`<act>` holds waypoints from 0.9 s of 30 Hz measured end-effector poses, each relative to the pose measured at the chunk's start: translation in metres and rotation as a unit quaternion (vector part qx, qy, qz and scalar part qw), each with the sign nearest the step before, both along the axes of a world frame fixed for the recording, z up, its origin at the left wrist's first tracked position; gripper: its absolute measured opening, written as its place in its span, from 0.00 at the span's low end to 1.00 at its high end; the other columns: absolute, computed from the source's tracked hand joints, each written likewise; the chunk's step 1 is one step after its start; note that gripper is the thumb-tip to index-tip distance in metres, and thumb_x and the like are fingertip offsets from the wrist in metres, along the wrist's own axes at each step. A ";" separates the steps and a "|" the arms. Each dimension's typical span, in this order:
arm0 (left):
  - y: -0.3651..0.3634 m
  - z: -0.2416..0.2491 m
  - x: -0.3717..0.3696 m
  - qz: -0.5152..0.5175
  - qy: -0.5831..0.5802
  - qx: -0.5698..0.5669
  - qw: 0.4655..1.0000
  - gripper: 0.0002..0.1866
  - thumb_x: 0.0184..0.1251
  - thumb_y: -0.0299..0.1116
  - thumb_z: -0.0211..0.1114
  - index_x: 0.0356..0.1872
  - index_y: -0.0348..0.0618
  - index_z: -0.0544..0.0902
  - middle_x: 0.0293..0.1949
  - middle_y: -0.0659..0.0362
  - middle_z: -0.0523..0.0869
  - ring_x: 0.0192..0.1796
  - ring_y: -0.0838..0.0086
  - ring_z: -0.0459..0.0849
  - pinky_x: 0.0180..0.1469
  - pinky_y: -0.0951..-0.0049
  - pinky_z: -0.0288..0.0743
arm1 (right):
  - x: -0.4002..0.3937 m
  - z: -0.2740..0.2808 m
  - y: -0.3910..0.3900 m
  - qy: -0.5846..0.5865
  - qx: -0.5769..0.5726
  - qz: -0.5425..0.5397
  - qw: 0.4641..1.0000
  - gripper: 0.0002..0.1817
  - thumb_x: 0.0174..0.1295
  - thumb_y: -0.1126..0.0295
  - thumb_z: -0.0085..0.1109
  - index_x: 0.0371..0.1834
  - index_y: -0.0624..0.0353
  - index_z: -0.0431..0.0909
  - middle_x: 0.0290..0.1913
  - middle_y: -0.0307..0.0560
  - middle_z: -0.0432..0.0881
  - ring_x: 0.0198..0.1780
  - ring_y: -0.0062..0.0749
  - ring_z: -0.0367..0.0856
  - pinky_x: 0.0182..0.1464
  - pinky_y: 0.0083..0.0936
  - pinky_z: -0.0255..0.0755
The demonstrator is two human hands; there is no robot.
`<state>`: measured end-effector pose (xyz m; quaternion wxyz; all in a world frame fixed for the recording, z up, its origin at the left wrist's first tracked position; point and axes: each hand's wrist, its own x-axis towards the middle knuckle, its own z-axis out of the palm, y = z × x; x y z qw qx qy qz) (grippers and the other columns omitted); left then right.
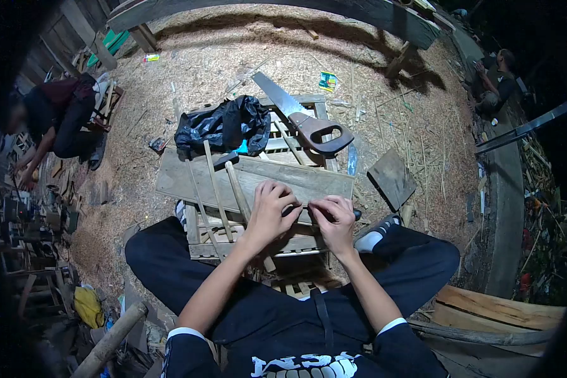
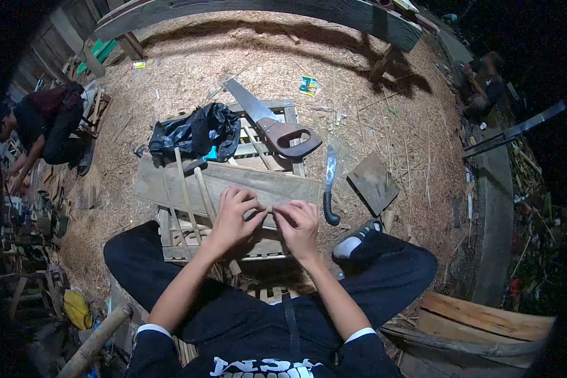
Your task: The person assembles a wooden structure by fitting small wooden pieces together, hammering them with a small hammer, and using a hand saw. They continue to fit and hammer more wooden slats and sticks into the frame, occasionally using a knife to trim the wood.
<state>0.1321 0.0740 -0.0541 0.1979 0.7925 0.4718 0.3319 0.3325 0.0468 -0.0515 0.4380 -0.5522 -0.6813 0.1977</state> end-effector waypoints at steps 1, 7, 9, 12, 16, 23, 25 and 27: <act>0.000 -0.001 0.000 0.002 -0.006 -0.004 1.000 0.09 0.60 0.34 0.78 0.38 0.42 0.90 0.47 0.54 0.85 0.59 0.55 0.79 0.71 0.50 0.65 | -0.001 0.000 0.000 -0.003 0.003 -0.001 1.000 0.07 0.59 0.73 0.76 0.41 0.54 0.93 0.42 0.40 0.92 0.50 0.37 0.84 0.58 0.36 0.70; 0.001 -0.001 -0.003 -0.001 -0.007 -0.020 1.000 0.11 0.61 0.36 0.78 0.40 0.42 0.90 0.48 0.55 0.85 0.60 0.55 0.79 0.72 0.51 0.65 | -0.003 -0.001 0.001 -0.016 0.007 0.000 1.000 0.08 0.58 0.73 0.76 0.42 0.53 0.93 0.42 0.39 0.93 0.50 0.37 0.85 0.59 0.34 0.70; 0.001 -0.001 -0.003 -0.001 -0.019 -0.028 0.999 0.12 0.61 0.36 0.78 0.41 0.41 0.90 0.48 0.55 0.85 0.60 0.54 0.79 0.72 0.51 0.65 | -0.003 -0.001 0.001 -0.018 0.006 -0.001 1.000 0.08 0.58 0.73 0.76 0.41 0.53 0.93 0.42 0.39 0.93 0.50 0.37 0.85 0.59 0.34 0.70; 0.001 0.000 -0.005 -0.001 -0.044 -0.034 0.998 0.13 0.60 0.35 0.79 0.42 0.42 0.89 0.47 0.55 0.85 0.59 0.54 0.79 0.70 0.52 0.67 | -0.003 -0.002 0.001 -0.020 0.009 -0.003 1.000 0.08 0.58 0.74 0.76 0.41 0.53 0.93 0.42 0.39 0.93 0.50 0.37 0.86 0.59 0.34 0.70; -0.003 0.000 -0.004 0.010 -0.039 -0.004 0.999 0.13 0.58 0.33 0.79 0.42 0.43 0.88 0.45 0.55 0.85 0.60 0.55 0.79 0.70 0.52 0.68 | -0.003 -0.001 0.001 -0.025 0.014 -0.003 1.000 0.08 0.59 0.74 0.77 0.41 0.53 0.93 0.42 0.39 0.93 0.50 0.37 0.86 0.59 0.34 0.70; -0.002 0.002 -0.003 0.007 -0.071 -0.002 0.997 0.10 0.57 0.30 0.77 0.40 0.43 0.89 0.43 0.56 0.88 0.56 0.57 0.82 0.70 0.53 0.68 | -0.002 -0.001 0.000 -0.008 0.019 0.001 1.000 0.08 0.58 0.74 0.77 0.42 0.53 0.93 0.42 0.38 0.93 0.50 0.36 0.86 0.60 0.35 0.70; -0.005 -0.001 -0.001 0.022 -0.109 -0.035 0.993 0.11 0.57 0.31 0.77 0.41 0.43 0.89 0.41 0.56 0.89 0.53 0.59 0.84 0.72 0.53 0.67 | -0.001 0.000 -0.001 -0.004 0.018 0.002 1.000 0.09 0.58 0.74 0.78 0.42 0.53 0.93 0.42 0.38 0.93 0.50 0.36 0.86 0.60 0.35 0.70; -0.006 -0.001 0.001 0.025 -0.114 -0.039 0.992 0.12 0.58 0.32 0.77 0.43 0.43 0.90 0.40 0.57 0.90 0.52 0.60 0.85 0.71 0.55 0.67 | -0.001 0.001 -0.001 -0.004 0.018 0.001 1.000 0.09 0.58 0.74 0.77 0.42 0.53 0.93 0.42 0.38 0.93 0.50 0.36 0.86 0.60 0.35 0.70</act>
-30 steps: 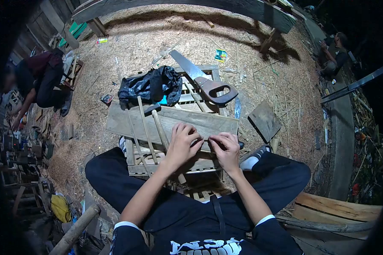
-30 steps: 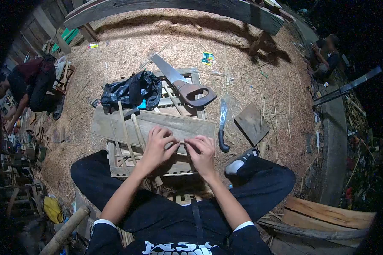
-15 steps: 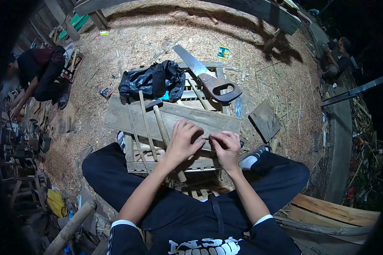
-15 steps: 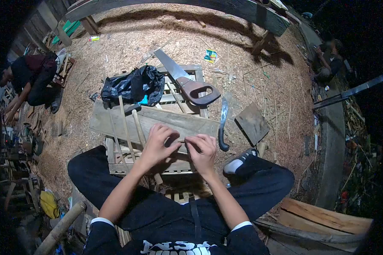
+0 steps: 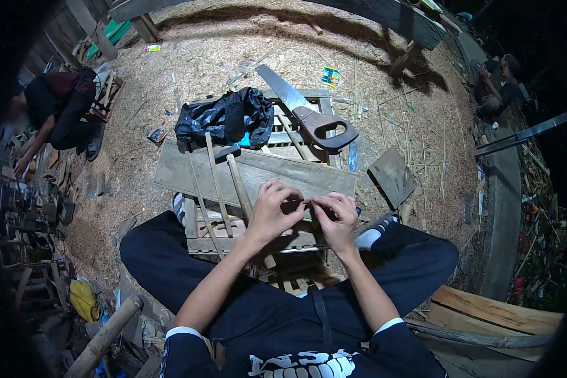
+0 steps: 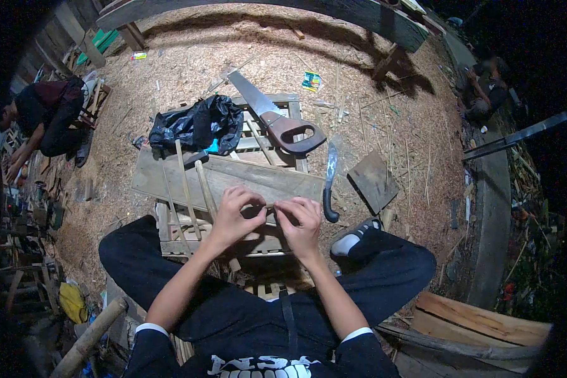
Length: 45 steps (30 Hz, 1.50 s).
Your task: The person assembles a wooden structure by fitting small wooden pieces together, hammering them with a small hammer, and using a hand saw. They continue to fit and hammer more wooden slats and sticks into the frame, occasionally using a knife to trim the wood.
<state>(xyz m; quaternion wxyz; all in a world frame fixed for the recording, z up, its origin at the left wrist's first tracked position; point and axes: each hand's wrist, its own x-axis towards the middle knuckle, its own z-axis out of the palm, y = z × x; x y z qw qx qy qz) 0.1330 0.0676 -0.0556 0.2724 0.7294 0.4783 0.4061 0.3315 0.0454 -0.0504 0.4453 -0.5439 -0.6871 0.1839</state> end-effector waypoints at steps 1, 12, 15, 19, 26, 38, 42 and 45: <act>-0.001 0.000 0.001 0.003 -0.005 -0.004 1.000 0.13 0.58 0.33 0.77 0.44 0.44 0.90 0.39 0.58 0.91 0.51 0.61 0.85 0.70 0.56 0.68 | 0.000 0.000 0.000 0.000 0.000 0.000 1.000 0.09 0.58 0.74 0.77 0.41 0.53 0.93 0.42 0.38 0.93 0.50 0.36 0.86 0.59 0.35 0.70; -0.004 0.014 0.009 0.015 -0.023 -0.011 1.000 0.21 0.56 0.33 0.82 0.53 0.46 0.91 0.42 0.58 0.91 0.53 0.60 0.83 0.63 0.60 0.72 | 0.003 -0.001 -0.002 0.010 -0.008 0.007 1.000 0.08 0.59 0.74 0.77 0.42 0.53 0.93 0.44 0.39 0.93 0.51 0.36 0.86 0.59 0.35 0.71; -0.004 0.010 0.010 0.011 -0.020 -0.014 1.000 0.20 0.56 0.34 0.82 0.52 0.46 0.92 0.43 0.58 0.91 0.53 0.60 0.83 0.64 0.60 0.72 | 0.004 0.000 -0.003 0.011 -0.008 0.009 1.000 0.08 0.59 0.74 0.76 0.42 0.53 0.93 0.43 0.39 0.93 0.51 0.36 0.86 0.59 0.35 0.71; -0.004 0.006 0.008 0.000 0.003 -0.012 1.000 0.15 0.57 0.34 0.82 0.47 0.48 0.94 0.42 0.58 0.90 0.53 0.62 0.82 0.64 0.60 0.71 | 0.004 0.000 -0.002 0.009 -0.003 0.014 1.000 0.08 0.60 0.74 0.76 0.41 0.54 0.93 0.43 0.39 0.93 0.51 0.35 0.86 0.58 0.34 0.71; 0.002 0.007 -0.005 0.015 0.046 0.003 0.999 0.11 0.57 0.37 0.79 0.39 0.45 0.91 0.42 0.57 0.90 0.54 0.60 0.82 0.66 0.56 0.69 | 0.001 0.001 -0.002 0.024 -0.010 -0.003 1.000 0.07 0.59 0.73 0.76 0.41 0.54 0.93 0.42 0.39 0.93 0.50 0.35 0.86 0.57 0.34 0.71; -0.003 0.005 -0.004 0.018 0.074 0.001 0.997 0.09 0.57 0.36 0.78 0.38 0.47 0.93 0.47 0.60 0.84 0.56 0.59 0.76 0.67 0.54 0.66 | -0.005 0.002 0.001 -0.012 0.001 0.000 1.000 0.07 0.58 0.74 0.78 0.40 0.54 0.93 0.40 0.38 0.93 0.48 0.35 0.86 0.56 0.34 0.71; -0.003 0.005 -0.003 0.022 0.078 -0.003 0.997 0.08 0.57 0.36 0.79 0.37 0.48 0.93 0.47 0.60 0.84 0.56 0.59 0.76 0.67 0.55 0.66 | -0.007 0.000 0.001 -0.025 0.012 0.002 1.000 0.08 0.57 0.74 0.78 0.40 0.53 0.94 0.41 0.38 0.93 0.48 0.34 0.86 0.56 0.34 0.71; -0.003 0.006 -0.004 0.023 0.082 -0.010 0.996 0.08 0.57 0.36 0.79 0.37 0.48 0.93 0.47 0.60 0.84 0.57 0.59 0.76 0.68 0.55 0.65 | -0.008 0.000 0.001 -0.030 0.012 0.003 0.999 0.08 0.57 0.74 0.78 0.40 0.52 0.94 0.41 0.37 0.93 0.48 0.33 0.86 0.56 0.34 0.71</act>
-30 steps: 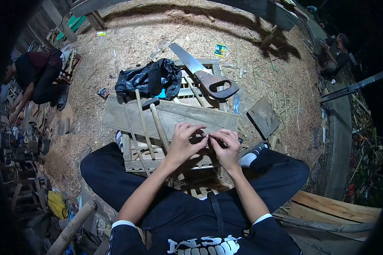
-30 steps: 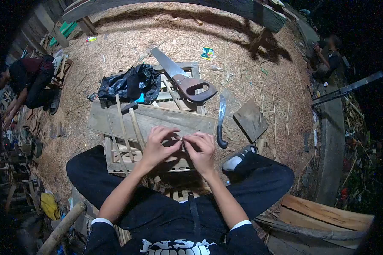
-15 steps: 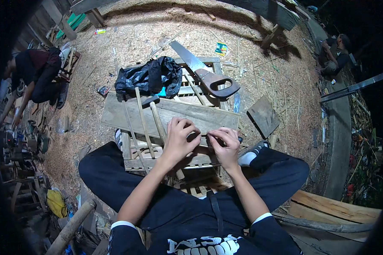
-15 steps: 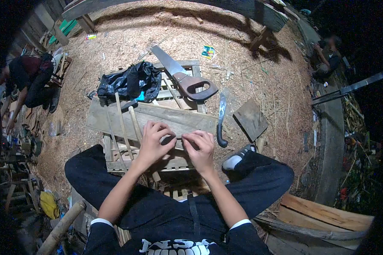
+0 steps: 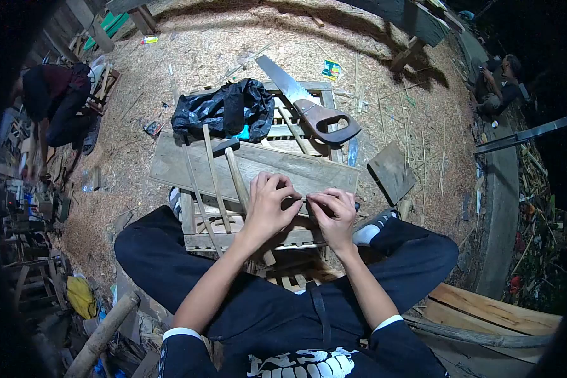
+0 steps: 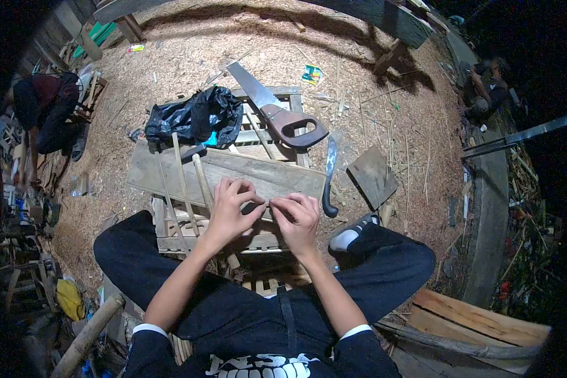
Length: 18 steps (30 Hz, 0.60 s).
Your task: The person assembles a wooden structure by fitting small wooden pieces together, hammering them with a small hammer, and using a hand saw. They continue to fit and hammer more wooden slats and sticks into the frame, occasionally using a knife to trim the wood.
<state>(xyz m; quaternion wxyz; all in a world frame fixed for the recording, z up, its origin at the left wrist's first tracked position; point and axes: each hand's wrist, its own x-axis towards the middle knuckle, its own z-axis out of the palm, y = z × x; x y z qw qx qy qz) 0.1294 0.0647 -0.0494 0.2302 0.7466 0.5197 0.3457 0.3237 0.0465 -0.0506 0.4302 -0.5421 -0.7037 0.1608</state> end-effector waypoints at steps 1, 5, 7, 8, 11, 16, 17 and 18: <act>0.000 0.001 0.000 -0.001 0.002 -0.003 1.000 0.08 0.57 0.35 0.79 0.37 0.48 0.93 0.47 0.60 0.84 0.57 0.59 0.76 0.68 0.55 0.65 | 0.000 0.000 0.000 -0.003 0.000 0.001 1.000 0.08 0.56 0.73 0.78 0.40 0.52 0.94 0.41 0.37 0.93 0.48 0.33 0.86 0.56 0.33 0.71; 0.000 0.000 0.000 -0.002 -0.003 0.000 1.000 0.08 0.57 0.35 0.79 0.36 0.47 0.92 0.47 0.59 0.84 0.57 0.59 0.76 0.68 0.54 0.65 | -0.001 0.000 0.000 -0.009 -0.004 0.000 1.000 0.09 0.56 0.73 0.79 0.40 0.51 0.94 0.41 0.37 0.94 0.48 0.33 0.86 0.57 0.33 0.71; 0.001 -0.001 0.000 -0.006 0.013 0.015 1.000 0.09 0.56 0.35 0.79 0.36 0.46 0.92 0.48 0.59 0.83 0.57 0.58 0.76 0.68 0.54 0.65 | -0.001 -0.002 0.001 -0.013 0.002 0.002 1.000 0.09 0.56 0.73 0.79 0.40 0.51 0.95 0.41 0.36 0.94 0.48 0.33 0.86 0.57 0.33 0.71; 0.001 -0.002 -0.001 -0.005 0.013 0.015 1.000 0.09 0.56 0.35 0.79 0.36 0.46 0.92 0.48 0.59 0.83 0.57 0.58 0.76 0.68 0.54 0.65 | 0.000 -0.003 0.000 -0.013 0.001 0.002 1.000 0.09 0.56 0.73 0.79 0.40 0.51 0.95 0.41 0.36 0.94 0.48 0.33 0.86 0.57 0.33 0.71; 0.001 0.000 0.000 -0.007 0.013 0.013 1.000 0.09 0.56 0.36 0.79 0.36 0.46 0.92 0.48 0.58 0.83 0.57 0.58 0.76 0.68 0.54 0.65 | 0.000 -0.003 0.001 -0.012 0.000 -0.001 1.000 0.09 0.56 0.73 0.79 0.40 0.51 0.94 0.41 0.37 0.94 0.48 0.33 0.87 0.57 0.34 0.71; 0.000 0.001 0.000 -0.007 0.015 0.013 1.000 0.09 0.56 0.36 0.79 0.35 0.45 0.92 0.48 0.58 0.83 0.58 0.58 0.76 0.68 0.54 0.65 | 0.000 0.000 0.000 -0.042 0.031 0.036 0.998 0.10 0.56 0.74 0.78 0.42 0.53 0.93 0.43 0.39 0.94 0.48 0.37 0.87 0.56 0.35 0.72; 0.000 0.001 0.000 -0.007 0.015 0.012 1.000 0.09 0.56 0.36 0.79 0.35 0.45 0.92 0.48 0.58 0.83 0.58 0.58 0.76 0.68 0.54 0.65 | -0.001 -0.001 0.000 -0.042 0.030 0.036 0.998 0.10 0.56 0.74 0.78 0.42 0.53 0.93 0.43 0.39 0.94 0.48 0.37 0.87 0.56 0.35 0.72; 0.001 0.000 0.000 -0.007 0.016 0.012 1.000 0.09 0.56 0.36 0.79 0.35 0.45 0.92 0.48 0.58 0.83 0.58 0.58 0.76 0.68 0.54 0.65 | -0.002 -0.003 0.000 -0.035 0.033 0.036 0.998 0.11 0.56 0.75 0.78 0.43 0.54 0.92 0.43 0.39 0.94 0.48 0.37 0.87 0.55 0.36 0.72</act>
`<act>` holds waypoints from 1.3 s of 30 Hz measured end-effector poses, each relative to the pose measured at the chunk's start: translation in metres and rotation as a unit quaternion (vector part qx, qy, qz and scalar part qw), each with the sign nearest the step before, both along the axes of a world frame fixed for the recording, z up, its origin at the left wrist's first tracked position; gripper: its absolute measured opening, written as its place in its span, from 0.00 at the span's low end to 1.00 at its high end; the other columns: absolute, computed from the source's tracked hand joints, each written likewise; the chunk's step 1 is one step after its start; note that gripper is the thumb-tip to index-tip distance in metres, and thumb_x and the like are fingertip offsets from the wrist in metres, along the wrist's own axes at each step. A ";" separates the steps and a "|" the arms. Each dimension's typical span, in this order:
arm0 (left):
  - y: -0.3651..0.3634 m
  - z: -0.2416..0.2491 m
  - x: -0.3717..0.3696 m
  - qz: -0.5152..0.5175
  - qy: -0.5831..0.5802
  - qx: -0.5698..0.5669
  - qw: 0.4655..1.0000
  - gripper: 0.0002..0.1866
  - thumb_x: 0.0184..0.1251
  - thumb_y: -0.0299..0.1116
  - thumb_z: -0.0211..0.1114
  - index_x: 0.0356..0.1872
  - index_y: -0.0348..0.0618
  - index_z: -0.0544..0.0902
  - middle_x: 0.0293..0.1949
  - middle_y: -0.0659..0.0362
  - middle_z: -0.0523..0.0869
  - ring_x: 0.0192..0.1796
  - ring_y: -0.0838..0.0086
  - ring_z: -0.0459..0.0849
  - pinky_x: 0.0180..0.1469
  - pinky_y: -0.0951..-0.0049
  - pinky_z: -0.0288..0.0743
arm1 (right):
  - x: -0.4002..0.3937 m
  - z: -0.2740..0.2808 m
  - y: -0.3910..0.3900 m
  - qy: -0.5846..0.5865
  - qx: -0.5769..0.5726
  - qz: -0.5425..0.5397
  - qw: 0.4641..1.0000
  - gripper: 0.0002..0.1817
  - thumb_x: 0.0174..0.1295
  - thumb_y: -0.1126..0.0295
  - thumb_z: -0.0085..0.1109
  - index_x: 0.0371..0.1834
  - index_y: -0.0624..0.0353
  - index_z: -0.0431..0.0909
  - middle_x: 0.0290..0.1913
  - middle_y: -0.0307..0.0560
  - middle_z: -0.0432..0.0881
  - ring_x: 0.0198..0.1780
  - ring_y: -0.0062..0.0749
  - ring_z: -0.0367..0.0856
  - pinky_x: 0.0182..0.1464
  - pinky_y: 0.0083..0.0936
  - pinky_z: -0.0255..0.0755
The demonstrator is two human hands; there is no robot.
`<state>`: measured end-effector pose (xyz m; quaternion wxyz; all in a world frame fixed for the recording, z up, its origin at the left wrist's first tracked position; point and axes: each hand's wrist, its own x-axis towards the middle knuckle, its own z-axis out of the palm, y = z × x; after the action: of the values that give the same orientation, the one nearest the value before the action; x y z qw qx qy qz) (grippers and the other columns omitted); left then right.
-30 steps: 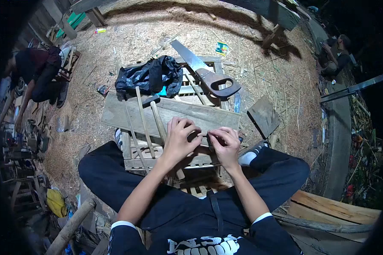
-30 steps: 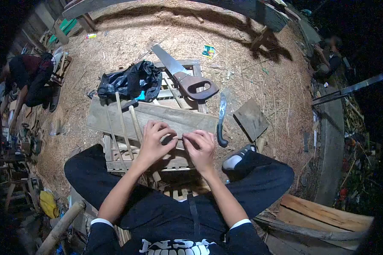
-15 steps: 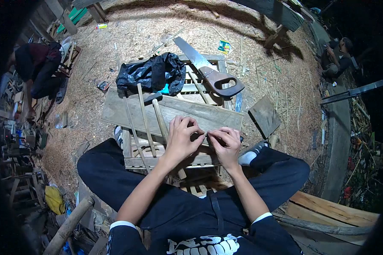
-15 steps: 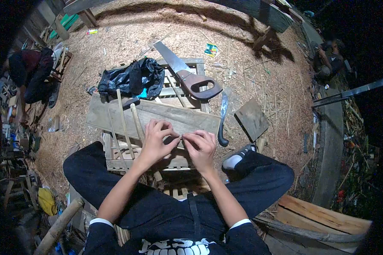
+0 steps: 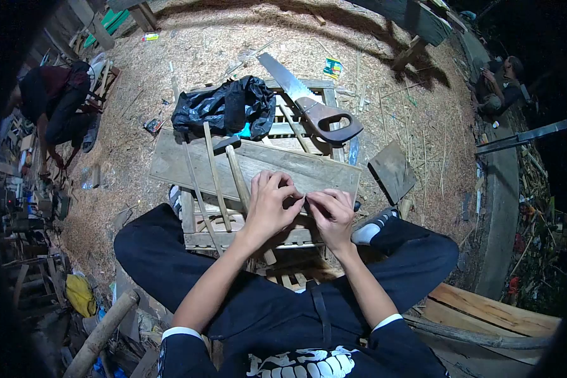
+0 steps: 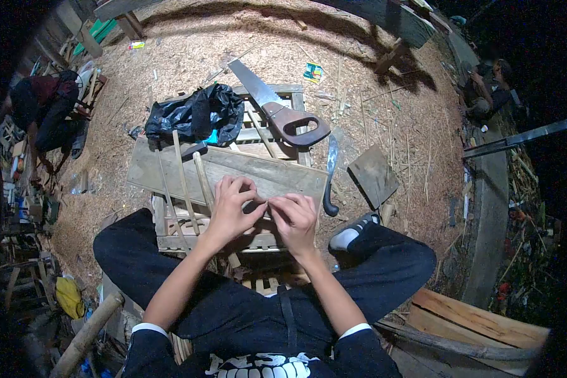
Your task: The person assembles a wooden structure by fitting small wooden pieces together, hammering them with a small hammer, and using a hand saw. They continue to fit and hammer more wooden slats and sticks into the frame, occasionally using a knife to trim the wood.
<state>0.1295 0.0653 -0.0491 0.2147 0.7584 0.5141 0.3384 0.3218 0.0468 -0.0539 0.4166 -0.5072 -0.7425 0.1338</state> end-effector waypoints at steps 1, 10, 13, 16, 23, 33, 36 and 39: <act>0.000 0.000 0.000 0.001 0.002 0.000 1.000 0.09 0.56 0.36 0.79 0.35 0.45 0.92 0.48 0.58 0.83 0.58 0.58 0.76 0.68 0.54 0.65 | 0.000 -0.002 0.000 0.007 0.003 0.000 1.000 0.11 0.56 0.75 0.78 0.43 0.55 0.92 0.43 0.40 0.94 0.48 0.38 0.87 0.54 0.36 0.73; 0.000 0.000 -0.002 -0.009 0.000 0.005 1.000 0.10 0.58 0.37 0.80 0.34 0.44 0.92 0.49 0.57 0.84 0.57 0.57 0.77 0.68 0.53 0.64 | 0.001 -0.010 0.001 0.016 0.025 0.017 0.999 0.13 0.54 0.77 0.77 0.44 0.57 0.91 0.44 0.44 0.93 0.47 0.40 0.88 0.52 0.37 0.73; 0.000 0.000 -0.002 -0.008 0.010 0.010 1.000 0.09 0.58 0.37 0.79 0.34 0.45 0.92 0.48 0.57 0.84 0.57 0.58 0.77 0.68 0.53 0.64 | 0.002 -0.010 0.002 0.010 0.031 0.023 0.999 0.12 0.55 0.77 0.77 0.43 0.58 0.91 0.45 0.44 0.94 0.47 0.40 0.88 0.52 0.37 0.74; 0.000 0.001 -0.001 -0.008 0.010 0.008 1.000 0.08 0.58 0.37 0.79 0.35 0.46 0.93 0.48 0.57 0.84 0.58 0.58 0.77 0.69 0.54 0.64 | 0.001 -0.008 0.003 0.015 0.023 0.021 0.999 0.12 0.55 0.77 0.77 0.43 0.59 0.92 0.44 0.45 0.93 0.46 0.42 0.88 0.53 0.38 0.75; 0.000 0.002 0.000 0.001 0.008 -0.012 1.000 0.08 0.58 0.37 0.79 0.35 0.47 0.93 0.48 0.58 0.84 0.58 0.59 0.76 0.69 0.54 0.63 | -0.008 0.013 -0.011 0.405 -0.238 -0.052 0.881 0.06 0.68 0.75 0.75 0.46 0.64 0.92 0.43 0.38 0.90 0.45 0.19 0.85 0.51 0.18 0.77; 0.000 -0.001 -0.001 0.000 0.022 0.005 1.000 0.08 0.57 0.37 0.80 0.36 0.49 0.93 0.48 0.60 0.85 0.59 0.59 0.76 0.67 0.55 0.65 | 0.004 0.062 -0.023 0.582 -0.299 0.019 0.756 0.09 0.70 0.77 0.72 0.50 0.68 0.88 0.46 0.52 0.92 0.49 0.32 0.91 0.58 0.25 0.82; 0.000 -0.002 0.000 0.001 0.021 0.007 1.000 0.08 0.57 0.37 0.80 0.36 0.49 0.94 0.49 0.60 0.85 0.60 0.59 0.77 0.67 0.55 0.65 | 0.004 0.069 -0.024 0.589 -0.296 0.028 0.752 0.09 0.69 0.78 0.72 0.50 0.68 0.88 0.46 0.52 0.92 0.49 0.32 0.91 0.58 0.25 0.82; 0.000 -0.001 0.000 0.000 0.019 0.004 1.000 0.08 0.57 0.36 0.81 0.36 0.49 0.94 0.49 0.60 0.85 0.60 0.59 0.77 0.67 0.55 0.65 | 0.004 0.068 -0.026 0.589 -0.288 0.029 0.754 0.09 0.69 0.79 0.72 0.50 0.67 0.88 0.47 0.51 0.92 0.50 0.32 0.91 0.59 0.26 0.82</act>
<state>0.1290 0.0652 -0.0499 0.2016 0.7654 0.5171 0.3257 0.3263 0.0212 0.0140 0.6021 -0.4022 -0.2906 0.6255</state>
